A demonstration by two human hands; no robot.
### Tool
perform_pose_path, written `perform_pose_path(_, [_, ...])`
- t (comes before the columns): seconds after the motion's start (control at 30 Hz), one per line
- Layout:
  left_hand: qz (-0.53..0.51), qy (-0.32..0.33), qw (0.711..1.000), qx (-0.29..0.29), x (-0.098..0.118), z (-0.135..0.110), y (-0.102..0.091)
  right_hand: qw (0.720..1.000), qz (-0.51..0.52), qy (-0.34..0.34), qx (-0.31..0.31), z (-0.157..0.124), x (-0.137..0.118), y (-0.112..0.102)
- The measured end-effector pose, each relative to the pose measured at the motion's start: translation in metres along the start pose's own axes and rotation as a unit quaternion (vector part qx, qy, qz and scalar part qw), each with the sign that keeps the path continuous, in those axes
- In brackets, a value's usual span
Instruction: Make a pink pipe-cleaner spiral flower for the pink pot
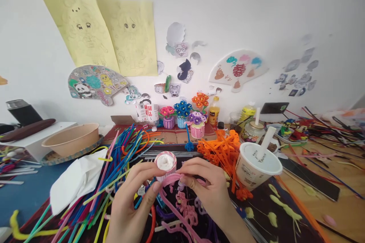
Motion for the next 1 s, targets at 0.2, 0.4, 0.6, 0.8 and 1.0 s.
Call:
perform_pose_path(0.2, [0.001,0.023,1.0,0.002,0.011,0.006,-0.001,1.0,-0.026,-0.005,-0.009,-0.001,0.0,0.0])
perform_pose_path(0.4, [-0.054,-0.019,0.998,-0.021,0.023,0.014,0.0,0.999,-0.026,0.016,-0.012,0.005,-0.003,0.001])
perform_pose_path(0.6, [-0.094,-0.053,0.992,-0.061,0.036,0.019,-0.006,0.998,-0.011,0.06,-0.027,0.015,-0.014,-0.005])
perform_pose_path(0.8, [-0.134,-0.075,0.982,-0.107,0.053,0.013,-0.01,0.992,0.0,0.124,-0.037,0.017,-0.041,-0.015])
perform_pose_path(1.0, [-0.148,-0.061,0.979,-0.125,0.065,0.002,-0.01,0.986,-0.002,0.16,-0.035,0.011,-0.069,-0.018])
Point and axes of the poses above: each hand's wrist, its own z-axis towards the middle knuckle, its own y-axis out of the palm, x = y × z, the point moved 1 cm from there along z, towards the middle knuckle, and after that the axes turned 14 degrees about -y, right-handed, at the moved point
